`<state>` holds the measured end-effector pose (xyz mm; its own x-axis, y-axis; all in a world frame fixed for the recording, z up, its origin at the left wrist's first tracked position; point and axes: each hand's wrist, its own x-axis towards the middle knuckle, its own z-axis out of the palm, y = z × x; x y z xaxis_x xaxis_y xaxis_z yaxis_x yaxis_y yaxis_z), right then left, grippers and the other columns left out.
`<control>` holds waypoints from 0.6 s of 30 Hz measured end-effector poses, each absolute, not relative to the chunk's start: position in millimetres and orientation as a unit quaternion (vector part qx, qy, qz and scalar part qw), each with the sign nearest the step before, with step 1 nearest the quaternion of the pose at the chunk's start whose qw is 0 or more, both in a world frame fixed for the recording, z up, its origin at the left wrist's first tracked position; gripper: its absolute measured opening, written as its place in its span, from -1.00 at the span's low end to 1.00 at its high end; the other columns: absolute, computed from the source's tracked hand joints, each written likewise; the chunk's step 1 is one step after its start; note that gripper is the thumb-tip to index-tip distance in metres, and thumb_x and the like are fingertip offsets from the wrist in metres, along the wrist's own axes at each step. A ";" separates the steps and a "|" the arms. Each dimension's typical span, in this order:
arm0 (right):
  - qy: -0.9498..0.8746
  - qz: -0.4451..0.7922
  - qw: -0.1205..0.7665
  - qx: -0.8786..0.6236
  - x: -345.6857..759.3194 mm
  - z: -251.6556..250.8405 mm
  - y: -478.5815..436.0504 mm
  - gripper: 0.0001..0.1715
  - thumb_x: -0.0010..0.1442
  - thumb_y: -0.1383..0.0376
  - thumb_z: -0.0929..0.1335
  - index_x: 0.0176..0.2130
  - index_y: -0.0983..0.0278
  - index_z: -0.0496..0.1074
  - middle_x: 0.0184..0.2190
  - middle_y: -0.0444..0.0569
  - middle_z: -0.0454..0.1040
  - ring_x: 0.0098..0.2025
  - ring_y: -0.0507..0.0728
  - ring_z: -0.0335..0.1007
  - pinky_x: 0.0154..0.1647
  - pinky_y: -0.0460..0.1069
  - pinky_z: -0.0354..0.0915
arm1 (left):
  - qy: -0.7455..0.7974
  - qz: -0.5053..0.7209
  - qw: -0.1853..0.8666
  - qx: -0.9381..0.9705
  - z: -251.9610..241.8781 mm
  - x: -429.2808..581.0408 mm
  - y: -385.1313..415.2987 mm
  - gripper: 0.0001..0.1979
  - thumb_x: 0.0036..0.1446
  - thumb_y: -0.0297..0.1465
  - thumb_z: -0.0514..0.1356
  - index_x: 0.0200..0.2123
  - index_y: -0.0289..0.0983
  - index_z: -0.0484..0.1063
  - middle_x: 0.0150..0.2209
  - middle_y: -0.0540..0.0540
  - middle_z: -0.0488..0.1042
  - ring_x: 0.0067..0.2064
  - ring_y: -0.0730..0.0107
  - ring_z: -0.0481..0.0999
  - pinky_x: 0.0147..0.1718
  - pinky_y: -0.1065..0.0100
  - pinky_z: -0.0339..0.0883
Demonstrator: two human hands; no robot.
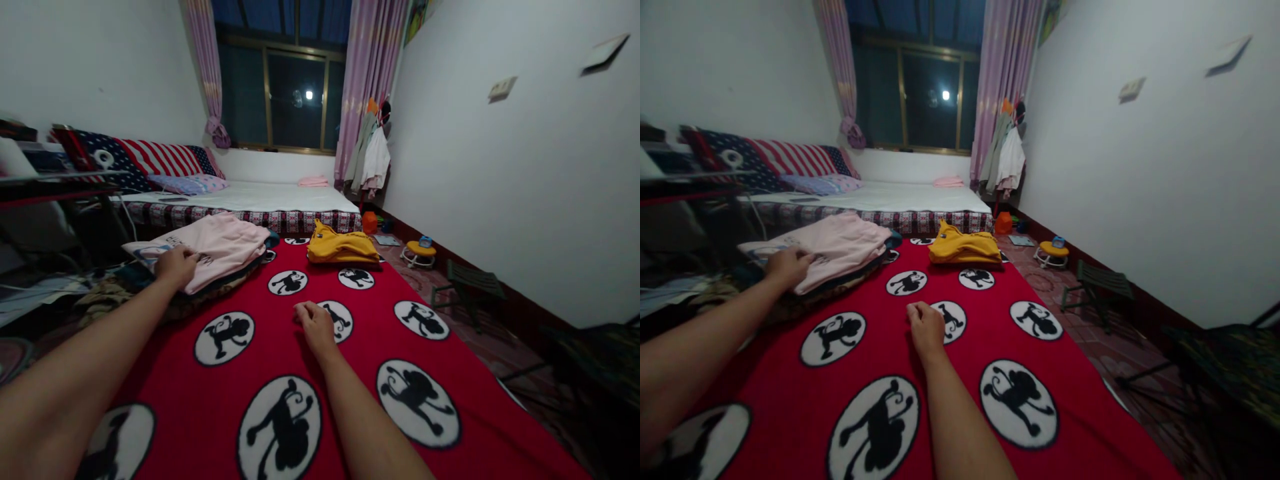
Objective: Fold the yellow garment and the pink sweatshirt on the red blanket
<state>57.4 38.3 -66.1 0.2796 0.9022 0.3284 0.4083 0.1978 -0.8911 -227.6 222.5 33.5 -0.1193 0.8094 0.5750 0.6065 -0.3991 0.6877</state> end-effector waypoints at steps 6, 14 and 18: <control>-0.383 0.335 0.706 -0.492 65.5 -61.6 45.7 -0.44 0.08 -0.14 0.29 -0.20 0.26 0.39 -0.30 -0.02 0.53 -0.44 0.07 0.47 -0.50 -0.09 0.29 | 0.487 0.495 0.026 0.719 59.7 -186.5 126.2 -0.88 0.08 -0.30 0.13 -0.43 -0.21 0.33 -0.42 -0.03 0.41 -0.32 0.25 0.43 -0.23 0.20 0.31; -0.287 0.444 0.739 -0.417 88.8 -53.5 32.1 -0.35 0.08 -0.24 0.22 -0.10 0.19 0.31 -0.10 0.06 0.47 -0.13 0.18 0.52 -0.23 0.02 0.41 | 0.324 0.135 0.144 0.925 -7.9 -146.4 -48.0 -0.92 0.05 -0.44 0.18 -0.45 -0.17 0.45 -0.38 -0.04 0.49 -0.30 0.32 0.47 -0.27 0.37 0.29; -0.351 0.435 0.702 -0.441 80.8 -53.2 25.8 -0.28 0.04 -0.14 0.31 0.09 0.15 0.25 0.07 0.09 0.38 -0.07 0.17 0.47 -0.24 -0.01 0.42 | 0.353 0.269 0.076 0.893 11.3 -148.9 -57.4 -0.79 0.22 -0.30 0.06 -0.24 -0.16 0.50 -0.24 -0.12 0.53 -0.15 0.25 0.49 -0.08 0.29 0.29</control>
<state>80.8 25.8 -53.2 0.3757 0.9204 0.1085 -0.3010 0.2319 -0.9250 -148.9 -57.4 11.3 0.6069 0.6709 0.4262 0.5895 -0.7396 0.3249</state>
